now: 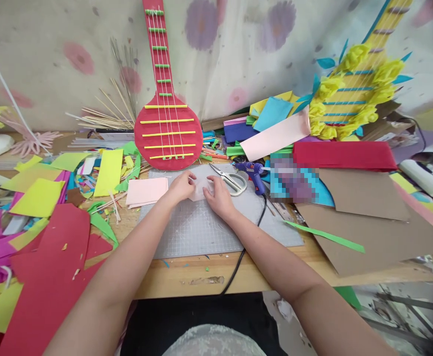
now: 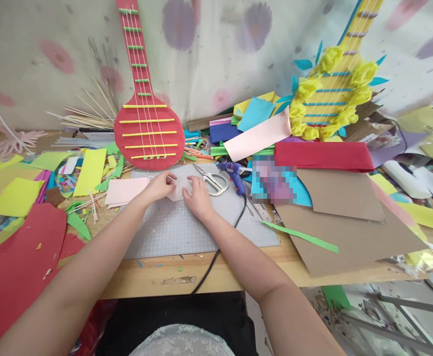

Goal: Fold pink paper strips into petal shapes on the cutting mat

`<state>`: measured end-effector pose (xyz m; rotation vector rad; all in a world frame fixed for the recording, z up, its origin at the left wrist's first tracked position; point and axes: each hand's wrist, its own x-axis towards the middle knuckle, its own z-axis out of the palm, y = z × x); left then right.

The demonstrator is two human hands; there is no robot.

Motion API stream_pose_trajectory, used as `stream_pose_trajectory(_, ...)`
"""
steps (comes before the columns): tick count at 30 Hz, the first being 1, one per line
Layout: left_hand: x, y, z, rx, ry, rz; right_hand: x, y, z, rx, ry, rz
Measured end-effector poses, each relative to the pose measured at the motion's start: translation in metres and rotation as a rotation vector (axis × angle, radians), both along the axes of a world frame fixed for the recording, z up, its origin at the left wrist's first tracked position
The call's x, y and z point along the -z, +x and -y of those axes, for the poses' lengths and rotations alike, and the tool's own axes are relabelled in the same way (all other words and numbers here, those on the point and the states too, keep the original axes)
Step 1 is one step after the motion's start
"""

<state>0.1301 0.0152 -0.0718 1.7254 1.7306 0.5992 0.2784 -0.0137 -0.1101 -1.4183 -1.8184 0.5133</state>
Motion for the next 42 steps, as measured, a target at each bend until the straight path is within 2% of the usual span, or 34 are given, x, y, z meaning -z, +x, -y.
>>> stream_pose_trajectory(3, 0.002, -0.008, -0.001, -0.118, 0.082, 0.143, 0.001, 0.002, -0.002, 0.058, 0.039, -0.109)
stream_pose_trajectory(7, 0.009, -0.008, 0.005, -0.421, 0.141, 0.490, 0.004, 0.001, -0.006, 0.096, 0.037, -0.287)
stream_pose_trajectory(10, 0.014, 0.003, 0.012, -0.603, 0.118, 0.786, 0.004, -0.004, -0.008, 0.059, -0.158, -0.530)
stream_pose_trajectory(13, 0.017, 0.019, 0.018, -0.684, 0.081, 0.952, -0.001, -0.009, -0.007, -0.010, -0.419, -0.770)
stream_pose_trajectory(15, 0.018, 0.028, 0.022, -0.693, 0.064, 1.009, -0.006, -0.010, -0.005, -0.056, -0.518, -0.876)
stream_pose_trajectory(17, 0.018, 0.033, 0.027, -0.667, 0.066, 1.060, -0.010, -0.009, -0.004, -0.065, -0.551, -0.916)
stream_pose_trajectory(23, 0.013, 0.015, 0.037, -0.401, 0.006, 1.201, -0.022, -0.002, -0.009, -0.020, -0.578, -0.811)
stream_pose_trajectory(26, 0.011, -0.002, 0.034, -0.391, -0.009, 1.134, -0.030, 0.000, -0.012, -0.064, -0.626, -0.717)
stream_pose_trajectory(28, 0.011, -0.013, 0.030, -0.347, 0.043, 0.997, -0.034, 0.002, -0.015, -0.118, -0.632, -0.635)
stream_pose_trajectory(30, 0.013, -0.021, 0.029, -0.248, 0.118, 0.811, -0.038, 0.004, -0.020, -0.180, -0.598, -0.516)
stream_pose_trajectory(34, 0.018, -0.027, 0.033, -0.022, 0.254, 0.465, -0.039, 0.010, -0.036, -0.273, -0.422, -0.144)
stream_pose_trajectory(38, 0.021, -0.021, 0.042, 0.100, 0.325, 0.196, -0.034, 0.012, -0.056, -0.323, -0.153, 0.222)
stream_pose_trajectory(40, 0.023, -0.017, 0.046, 0.123, 0.340, 0.075, -0.032, 0.013, -0.060, -0.337, -0.081, 0.307)
stream_pose_trajectory(42, 0.024, -0.013, 0.049, 0.130, 0.366, -0.056, -0.033, 0.015, -0.056, -0.356, -0.043, 0.302)
